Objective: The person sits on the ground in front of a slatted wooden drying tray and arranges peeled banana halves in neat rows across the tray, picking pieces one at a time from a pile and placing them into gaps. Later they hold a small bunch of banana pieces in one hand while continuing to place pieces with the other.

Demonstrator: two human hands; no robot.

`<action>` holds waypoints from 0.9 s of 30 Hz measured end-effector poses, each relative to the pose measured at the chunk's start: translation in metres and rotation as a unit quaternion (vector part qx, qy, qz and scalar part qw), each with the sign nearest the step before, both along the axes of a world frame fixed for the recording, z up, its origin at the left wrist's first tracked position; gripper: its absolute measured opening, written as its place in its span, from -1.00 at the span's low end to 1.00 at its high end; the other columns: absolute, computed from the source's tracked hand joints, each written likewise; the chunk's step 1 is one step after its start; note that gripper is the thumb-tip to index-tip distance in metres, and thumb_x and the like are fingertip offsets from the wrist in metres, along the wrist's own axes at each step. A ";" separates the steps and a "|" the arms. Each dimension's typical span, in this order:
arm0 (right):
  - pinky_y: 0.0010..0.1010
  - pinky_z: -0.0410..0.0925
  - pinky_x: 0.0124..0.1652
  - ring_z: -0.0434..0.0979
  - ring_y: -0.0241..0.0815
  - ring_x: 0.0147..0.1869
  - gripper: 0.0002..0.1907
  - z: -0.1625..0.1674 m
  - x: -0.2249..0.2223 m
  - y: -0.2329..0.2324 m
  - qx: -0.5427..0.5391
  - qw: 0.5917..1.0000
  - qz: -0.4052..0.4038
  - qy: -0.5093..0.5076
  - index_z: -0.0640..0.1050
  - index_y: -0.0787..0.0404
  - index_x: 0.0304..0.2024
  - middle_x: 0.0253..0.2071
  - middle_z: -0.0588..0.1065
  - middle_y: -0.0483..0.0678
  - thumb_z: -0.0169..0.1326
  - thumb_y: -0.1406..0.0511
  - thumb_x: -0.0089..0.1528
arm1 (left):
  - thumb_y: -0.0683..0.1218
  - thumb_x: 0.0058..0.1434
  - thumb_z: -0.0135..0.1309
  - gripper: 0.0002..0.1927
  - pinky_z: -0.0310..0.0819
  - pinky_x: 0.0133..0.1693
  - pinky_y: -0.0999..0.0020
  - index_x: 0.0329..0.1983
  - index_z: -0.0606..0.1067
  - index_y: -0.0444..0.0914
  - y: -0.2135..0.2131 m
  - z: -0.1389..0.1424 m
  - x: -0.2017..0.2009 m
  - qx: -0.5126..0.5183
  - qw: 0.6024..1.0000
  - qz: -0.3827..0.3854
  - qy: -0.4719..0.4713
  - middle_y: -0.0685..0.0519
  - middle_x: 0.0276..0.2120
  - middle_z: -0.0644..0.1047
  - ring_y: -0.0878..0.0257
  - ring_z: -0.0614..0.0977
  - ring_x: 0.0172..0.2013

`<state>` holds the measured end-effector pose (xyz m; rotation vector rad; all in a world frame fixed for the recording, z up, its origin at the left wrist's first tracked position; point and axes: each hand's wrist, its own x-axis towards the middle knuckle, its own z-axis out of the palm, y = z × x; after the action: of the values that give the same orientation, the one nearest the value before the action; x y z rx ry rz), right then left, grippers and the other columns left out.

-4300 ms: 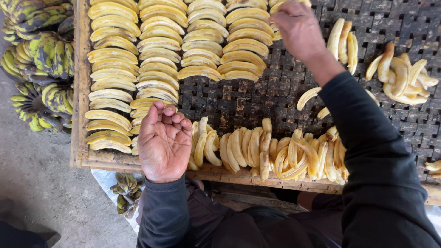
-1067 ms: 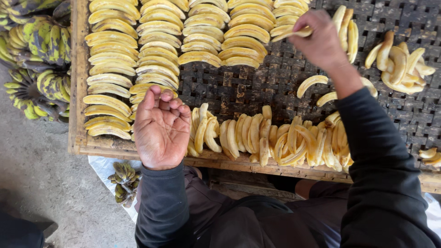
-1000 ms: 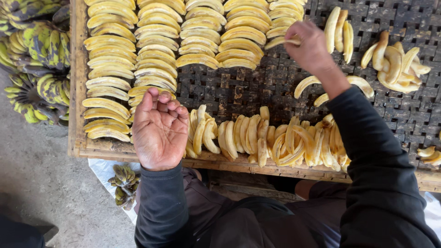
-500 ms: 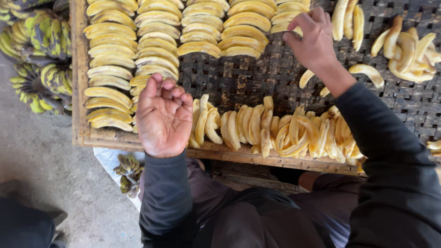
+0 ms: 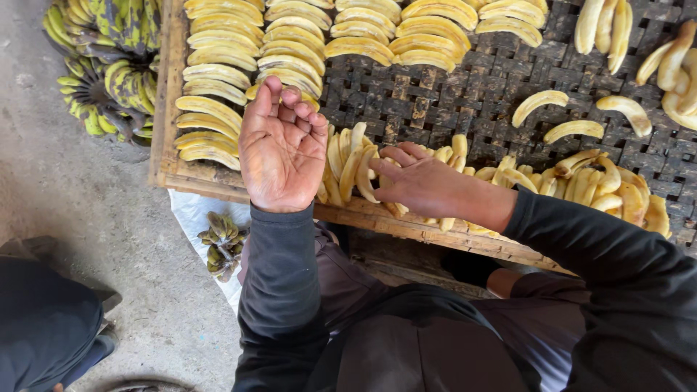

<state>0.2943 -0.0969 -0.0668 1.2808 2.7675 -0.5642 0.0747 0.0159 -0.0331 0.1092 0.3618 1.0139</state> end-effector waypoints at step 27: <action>-0.13 0.19 0.17 0.35 -0.12 0.15 -0.72 -0.001 -0.013 0.027 0.018 0.988 0.076 -0.134 0.62 0.03 -0.21 -0.10 0.42 -0.19 0.21 0.26 -0.01 | -0.03 0.50 -0.01 -0.84 0.45 -0.05 0.32 -0.01 0.47 -0.20 -0.007 0.000 -0.007 -0.002 1.000 0.023 0.000 0.13 -0.22 0.49 0.27 0.50 -0.18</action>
<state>0.2815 -0.0698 -0.0676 1.0500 2.6309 -0.3083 0.0677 0.0094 -0.0333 0.0972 0.3671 1.0594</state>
